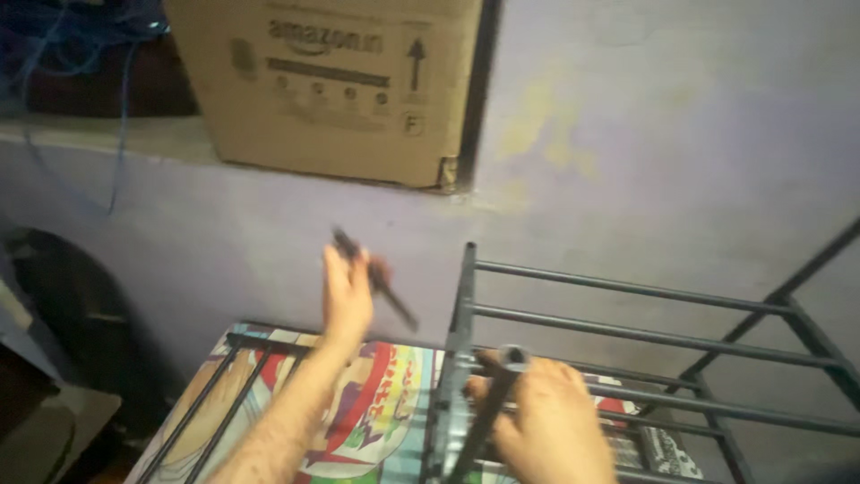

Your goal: The person assembles a black metal rack on a table, fitting horizontal bars into a frame and inserting vertical tubes into the frame corners by hand, then lifts and steadies the partially built rack. The person works with bare hands, joining tube segments into the rack structure.

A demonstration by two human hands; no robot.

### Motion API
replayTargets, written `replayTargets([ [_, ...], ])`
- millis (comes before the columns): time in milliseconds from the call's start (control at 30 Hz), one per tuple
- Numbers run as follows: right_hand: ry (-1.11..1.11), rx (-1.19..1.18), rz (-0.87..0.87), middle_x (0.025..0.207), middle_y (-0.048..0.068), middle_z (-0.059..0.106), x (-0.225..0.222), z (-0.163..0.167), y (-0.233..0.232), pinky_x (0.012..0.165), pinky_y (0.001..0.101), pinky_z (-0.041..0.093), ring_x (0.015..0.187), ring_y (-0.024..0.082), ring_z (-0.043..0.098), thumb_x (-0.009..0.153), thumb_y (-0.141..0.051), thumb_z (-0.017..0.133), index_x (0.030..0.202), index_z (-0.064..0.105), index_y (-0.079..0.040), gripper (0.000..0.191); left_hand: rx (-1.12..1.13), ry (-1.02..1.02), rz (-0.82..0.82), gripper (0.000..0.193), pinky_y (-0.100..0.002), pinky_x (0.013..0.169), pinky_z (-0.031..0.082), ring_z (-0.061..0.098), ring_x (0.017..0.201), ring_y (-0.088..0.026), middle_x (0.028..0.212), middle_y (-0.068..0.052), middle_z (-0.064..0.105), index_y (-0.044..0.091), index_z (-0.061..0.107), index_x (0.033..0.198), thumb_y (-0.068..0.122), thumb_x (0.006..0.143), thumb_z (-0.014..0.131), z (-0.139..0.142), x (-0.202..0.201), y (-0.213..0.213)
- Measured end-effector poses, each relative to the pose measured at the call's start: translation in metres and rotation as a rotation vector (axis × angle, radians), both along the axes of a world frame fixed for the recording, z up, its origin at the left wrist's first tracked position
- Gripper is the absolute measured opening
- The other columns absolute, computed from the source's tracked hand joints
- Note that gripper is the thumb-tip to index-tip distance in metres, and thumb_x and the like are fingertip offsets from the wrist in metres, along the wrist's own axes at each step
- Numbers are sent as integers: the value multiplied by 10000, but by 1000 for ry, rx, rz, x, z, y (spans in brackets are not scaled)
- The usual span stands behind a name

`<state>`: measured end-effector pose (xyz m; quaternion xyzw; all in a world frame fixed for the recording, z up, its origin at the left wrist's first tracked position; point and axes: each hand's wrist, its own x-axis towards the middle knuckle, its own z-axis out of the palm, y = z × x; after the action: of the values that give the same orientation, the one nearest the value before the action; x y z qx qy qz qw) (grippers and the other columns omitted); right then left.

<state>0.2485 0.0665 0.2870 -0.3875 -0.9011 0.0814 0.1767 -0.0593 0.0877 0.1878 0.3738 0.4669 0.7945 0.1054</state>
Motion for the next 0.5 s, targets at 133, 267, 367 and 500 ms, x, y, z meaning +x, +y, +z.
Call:
replayTargets([
  [133,182,106,146,1098,129,722,3,7,-3,959,487,403,1099,350,632,849,-378,669,1214,695,-97,462,90,-53,-117,201,-418,745,624,742,913,-219,1045,-101,677,137,326,1249,232,1104,428,117,13,23],
  [267,191,10,151,1110,107,713,3,12,-7,974,468,388,1101,310,624,884,-415,652,1233,680,-119,458,105,20,-214,374,-391,786,655,729,891,-202,1010,-83,651,164,238,1432,223,1105,410,157,38,50],
  [367,189,-13,148,1113,109,708,4,14,-8,991,470,371,1126,312,616,889,-419,654,1221,684,-108,456,56,80,-200,440,-362,763,650,712,832,-193,963,-83,632,157,211,1501,194,1107,403,154,47,71],
  [500,211,-42,161,1113,112,705,5,16,-8,994,469,366,1128,308,610,879,-416,668,1229,687,-95,475,53,309,-62,444,-332,739,642,676,788,-171,932,-79,608,121,248,1529,112,1106,383,149,47,85],
])
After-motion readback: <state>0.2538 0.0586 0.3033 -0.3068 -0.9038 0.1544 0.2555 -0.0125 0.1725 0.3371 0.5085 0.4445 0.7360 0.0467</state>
